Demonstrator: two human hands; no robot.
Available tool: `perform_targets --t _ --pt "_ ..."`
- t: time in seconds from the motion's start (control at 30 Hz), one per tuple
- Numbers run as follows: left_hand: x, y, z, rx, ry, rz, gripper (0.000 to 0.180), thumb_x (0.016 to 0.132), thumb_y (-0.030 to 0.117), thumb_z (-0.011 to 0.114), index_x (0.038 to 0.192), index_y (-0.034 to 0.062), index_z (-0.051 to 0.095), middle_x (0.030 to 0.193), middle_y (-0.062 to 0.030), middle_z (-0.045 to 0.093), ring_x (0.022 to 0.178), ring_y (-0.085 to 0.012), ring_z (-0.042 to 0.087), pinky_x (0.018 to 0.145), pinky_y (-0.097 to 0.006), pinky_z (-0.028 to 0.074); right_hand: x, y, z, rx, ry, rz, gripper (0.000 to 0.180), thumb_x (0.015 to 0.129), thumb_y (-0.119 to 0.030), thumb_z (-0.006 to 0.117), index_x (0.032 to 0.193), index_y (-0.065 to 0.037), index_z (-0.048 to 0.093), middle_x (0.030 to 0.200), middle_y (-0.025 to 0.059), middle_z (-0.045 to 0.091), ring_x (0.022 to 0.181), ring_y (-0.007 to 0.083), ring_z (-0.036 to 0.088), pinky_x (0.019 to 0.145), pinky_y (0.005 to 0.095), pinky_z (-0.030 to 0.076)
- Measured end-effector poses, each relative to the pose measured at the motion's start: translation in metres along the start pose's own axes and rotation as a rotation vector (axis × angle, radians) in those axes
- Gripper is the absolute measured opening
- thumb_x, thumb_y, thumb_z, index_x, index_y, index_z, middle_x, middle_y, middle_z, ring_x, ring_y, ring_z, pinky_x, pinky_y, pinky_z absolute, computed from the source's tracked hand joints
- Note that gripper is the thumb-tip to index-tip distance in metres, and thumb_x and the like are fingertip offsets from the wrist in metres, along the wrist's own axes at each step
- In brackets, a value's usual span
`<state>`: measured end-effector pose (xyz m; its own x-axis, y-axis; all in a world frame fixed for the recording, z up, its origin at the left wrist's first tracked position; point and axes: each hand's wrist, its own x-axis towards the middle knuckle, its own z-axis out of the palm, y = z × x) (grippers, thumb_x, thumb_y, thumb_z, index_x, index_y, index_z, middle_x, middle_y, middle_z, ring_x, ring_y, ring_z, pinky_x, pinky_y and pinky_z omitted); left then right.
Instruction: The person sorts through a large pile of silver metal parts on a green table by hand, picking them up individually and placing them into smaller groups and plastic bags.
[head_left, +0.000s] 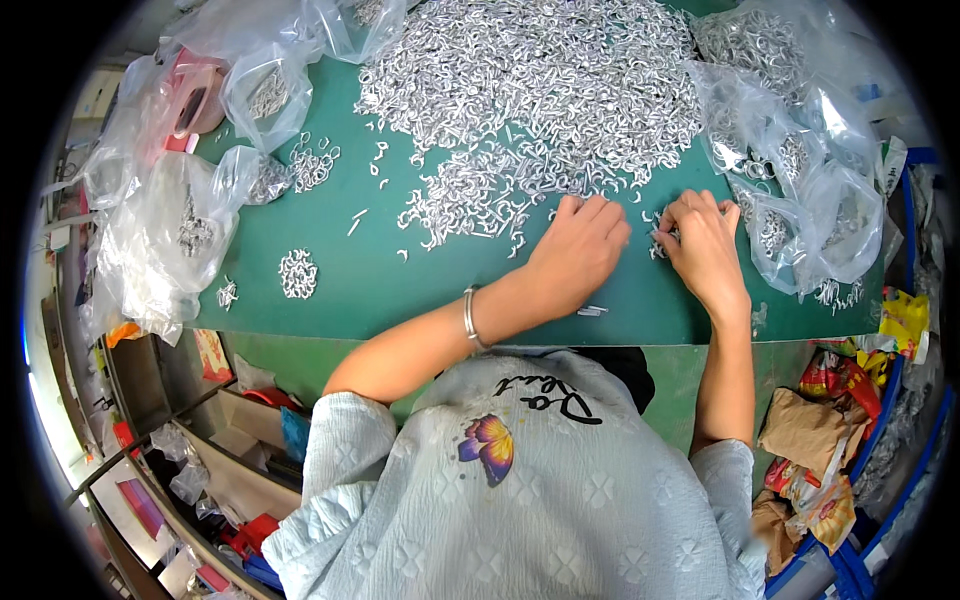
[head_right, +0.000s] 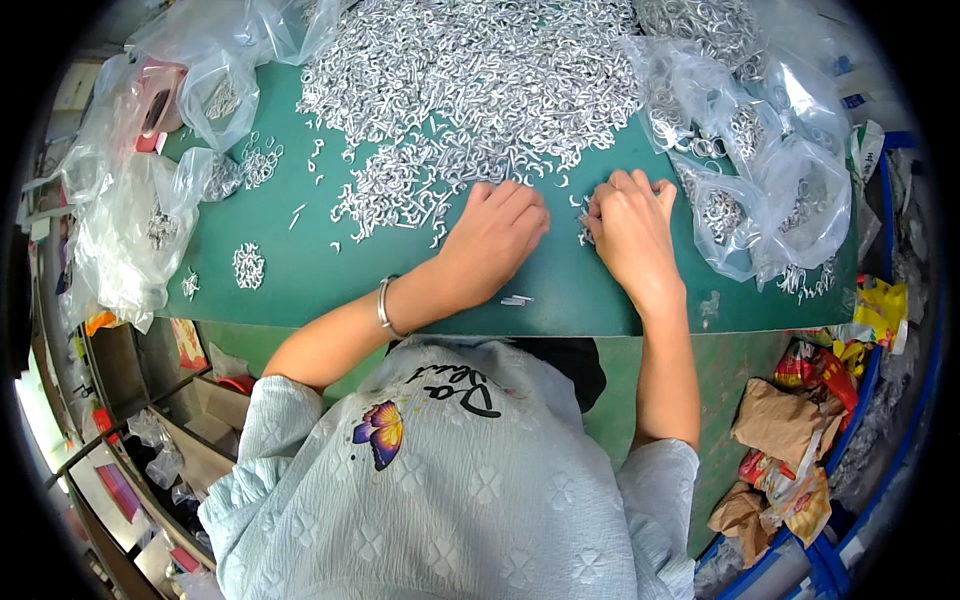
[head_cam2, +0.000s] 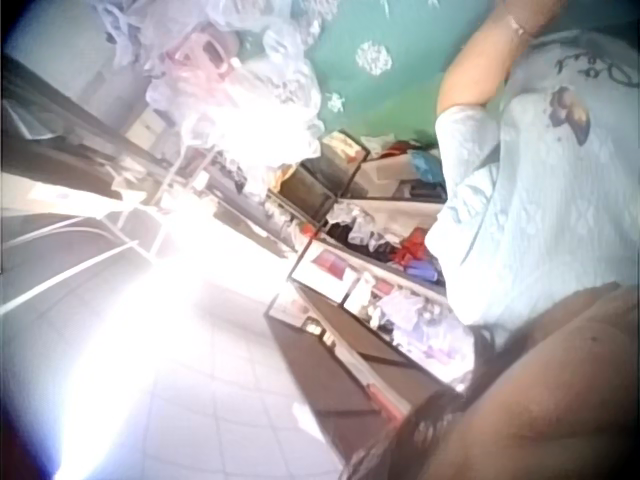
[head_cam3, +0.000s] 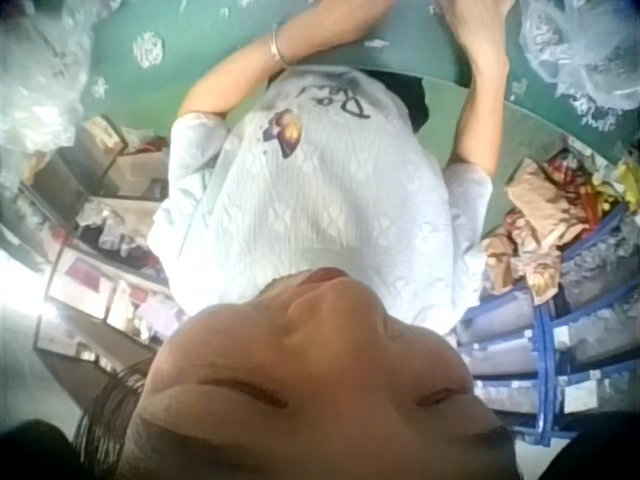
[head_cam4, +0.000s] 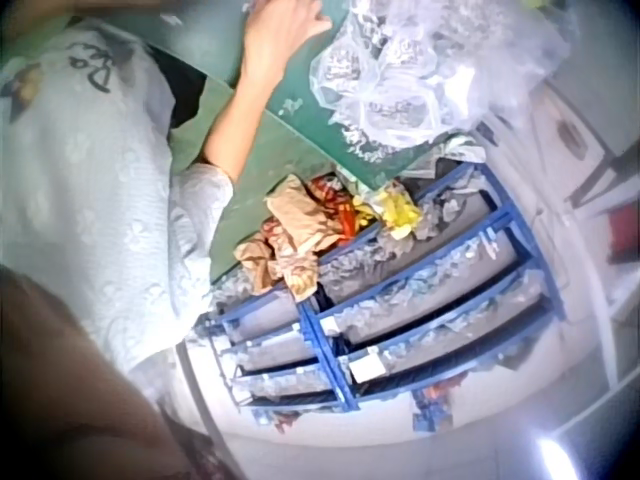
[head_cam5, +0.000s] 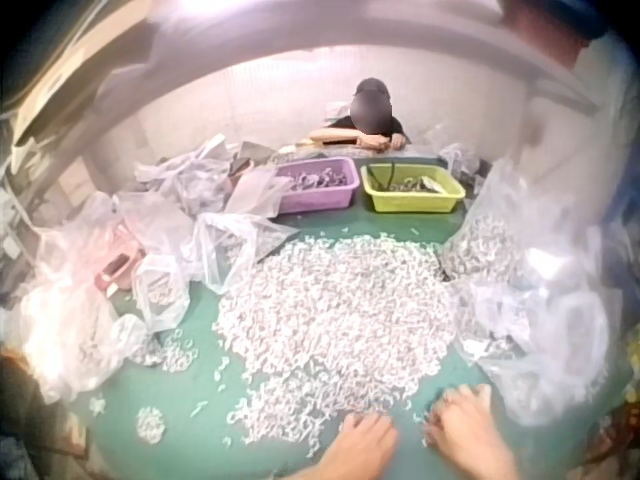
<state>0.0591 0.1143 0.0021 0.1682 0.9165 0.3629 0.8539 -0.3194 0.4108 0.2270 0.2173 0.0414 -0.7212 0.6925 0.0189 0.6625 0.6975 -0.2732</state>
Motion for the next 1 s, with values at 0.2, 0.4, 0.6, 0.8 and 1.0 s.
perform_targets --t 0.2,0.4,0.6,0.8,1.0 --pt "-0.044 0.025 -0.010 -0.279 -0.150 -0.075 0.008 0.083 0.006 0.064 0.091 0.0051 0.061 0.091 -0.0071 0.054 0.086 -0.0256 0.053 0.074 -0.036 0.041 -0.001 0.004 -0.002 0.058 -0.009 -0.062 0.010 0.074 -0.004 0.071 0.075 -0.004 0.061 0.081 0.0088 0.056 0.088 0.0256 0.054 0.085 0.0418 0.034" --pt "-0.062 0.032 -0.018 -0.369 -0.060 -0.141 0.017 0.082 0.004 0.067 0.098 0.0031 0.064 0.100 -0.0086 0.059 0.090 -0.0268 0.057 0.077 -0.037 0.044 -0.011 -0.004 -0.015 0.322 0.105 0.013 0.010 0.076 -0.003 0.068 0.076 -0.006 0.059 0.074 0.0059 0.057 0.074 0.0217 0.053 0.083 0.0337 0.032" --pt "-0.055 0.027 -0.021 -0.345 0.165 -0.292 0.028 0.079 0.001 0.067 0.107 0.0018 0.062 0.105 -0.0123 0.059 0.096 -0.0314 0.058 0.085 -0.041 0.045 -0.033 -0.055 0.017 0.417 -0.125 -0.208 0.009 0.077 -0.004 0.069 0.077 -0.005 0.060 0.077 0.0059 0.058 0.079 0.0243 0.054 0.083 0.0346 0.035" --pt "-0.060 0.043 -0.012 -0.286 0.096 -0.119 0.036 0.078 0.004 0.068 0.112 -0.0010 0.059 0.113 -0.0136 0.056 0.108 -0.0328 0.055 0.090 -0.043 0.043 0.007 -0.038 0.009 0.522 0.093 -0.040 0.007 0.081 -0.003 0.066 0.088 -0.003 0.064 0.087 0.0083 0.061 0.088 0.0275 0.057 0.081 0.0387 0.040" --pt "-0.072 0.043 -0.001 -0.246 -0.089 -0.010 0.035 0.077 0.010 0.069 0.109 0.0010 0.061 0.114 -0.0119 0.055 0.110 -0.0292 0.052 0.089 -0.039 0.041 0.027 -0.049 0.030 0.291 0.178 -0.344 0.019 0.077 -0.003 0.068 0.096 -0.004 0.063 0.105 0.0050 0.059 0.099 0.0258 0.054 0.085 0.0387 0.040"
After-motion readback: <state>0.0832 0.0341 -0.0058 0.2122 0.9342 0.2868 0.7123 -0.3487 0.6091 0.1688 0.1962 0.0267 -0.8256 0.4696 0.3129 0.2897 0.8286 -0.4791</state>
